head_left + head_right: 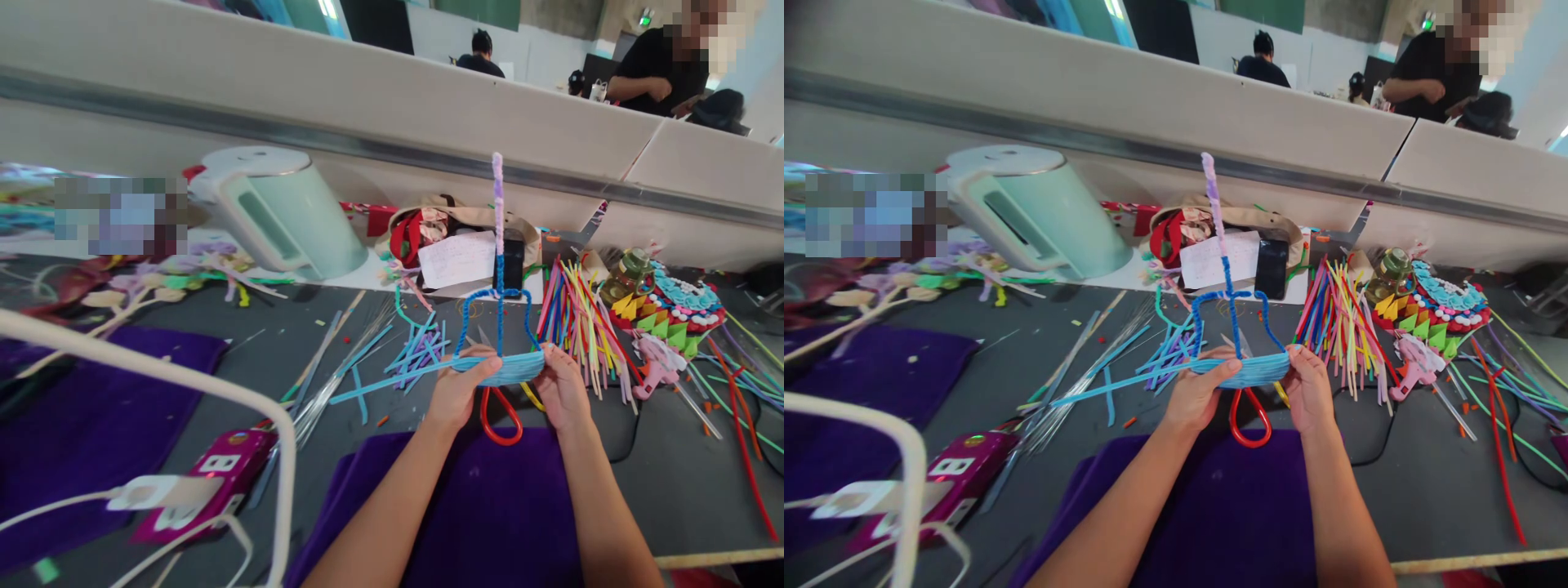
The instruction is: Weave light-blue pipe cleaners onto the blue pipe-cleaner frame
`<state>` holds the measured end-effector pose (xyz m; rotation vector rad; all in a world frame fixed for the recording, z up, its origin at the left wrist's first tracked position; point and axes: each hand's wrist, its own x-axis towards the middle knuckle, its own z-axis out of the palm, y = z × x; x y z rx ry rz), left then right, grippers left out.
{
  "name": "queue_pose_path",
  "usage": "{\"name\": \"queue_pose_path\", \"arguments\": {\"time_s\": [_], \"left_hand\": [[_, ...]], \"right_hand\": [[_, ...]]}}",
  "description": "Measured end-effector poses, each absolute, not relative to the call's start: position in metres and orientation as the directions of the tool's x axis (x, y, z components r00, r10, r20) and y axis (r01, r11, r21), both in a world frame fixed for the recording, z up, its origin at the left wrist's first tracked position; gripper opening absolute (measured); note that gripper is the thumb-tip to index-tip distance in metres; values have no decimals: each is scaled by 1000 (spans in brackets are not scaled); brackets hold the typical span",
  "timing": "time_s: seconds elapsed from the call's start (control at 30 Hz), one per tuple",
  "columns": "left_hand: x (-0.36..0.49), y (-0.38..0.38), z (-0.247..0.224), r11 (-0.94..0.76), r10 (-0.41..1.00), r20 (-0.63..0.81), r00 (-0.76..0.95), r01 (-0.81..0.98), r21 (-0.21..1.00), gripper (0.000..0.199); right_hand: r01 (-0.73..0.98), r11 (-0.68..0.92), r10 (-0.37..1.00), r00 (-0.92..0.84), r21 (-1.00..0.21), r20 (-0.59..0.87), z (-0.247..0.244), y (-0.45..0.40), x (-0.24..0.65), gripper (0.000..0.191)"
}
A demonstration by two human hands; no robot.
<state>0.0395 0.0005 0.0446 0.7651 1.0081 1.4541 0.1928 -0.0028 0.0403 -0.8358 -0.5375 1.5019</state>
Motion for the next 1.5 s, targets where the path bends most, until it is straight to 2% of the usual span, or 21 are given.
{"name": "queue_pose_path", "arguments": {"time_s": [0.1,0.2,0.27,0.33,0.43,0.57,0.67,0.8,0.93,1.27,1.4,1.5], "left_hand": [[39,0,44,-15,990,-35,-136,-347,938,19],[39,-1,41,-72,986,34,-163,-236,969,17],[40,-1,38,-98,982,64,-177,-190,977,16],[41,-2,37,-123,980,93,-176,-167,978,16],[44,-3,38,-162,976,139,-171,-134,978,15],[44,-7,44,-194,974,181,-136,-92,977,12],[43,-9,49,-186,980,180,-91,-58,981,13],[40,-9,51,-151,988,149,-46,-47,987,14],[39,-8,51,-118,993,114,-36,-107,987,14],[40,-3,49,27,997,-46,-63,-281,959,18],[38,-2,50,30,998,-41,-36,-273,961,17],[37,-3,49,5,1000,-11,-24,-233,972,17]], "right_hand": [[-636,-115,982,41,-763,-182,39,-2,191,22],[-563,0,978,172,-827,-117,39,-3,188,26],[-424,126,950,312,-897,-14,39,-3,187,26],[-211,204,911,398,-956,107,37,-3,187,25],[92,196,891,399,-976,217,33,-3,191,27],[270,155,902,353,-950,247,28,-3,198,32],[247,137,931,298,-959,210,29,-2,203,32],[110,98,972,205,-989,118,37,-1,209,31],[16,60,988,143,-998,61,45,-3,214,29],[-116,19,999,-25,-993,23,43,-5,225,22],[-78,-20,999,-30,-997,-18,39,-3,227,26],[45,12,1000,8,-999,12,39,-2,227,26]]}}
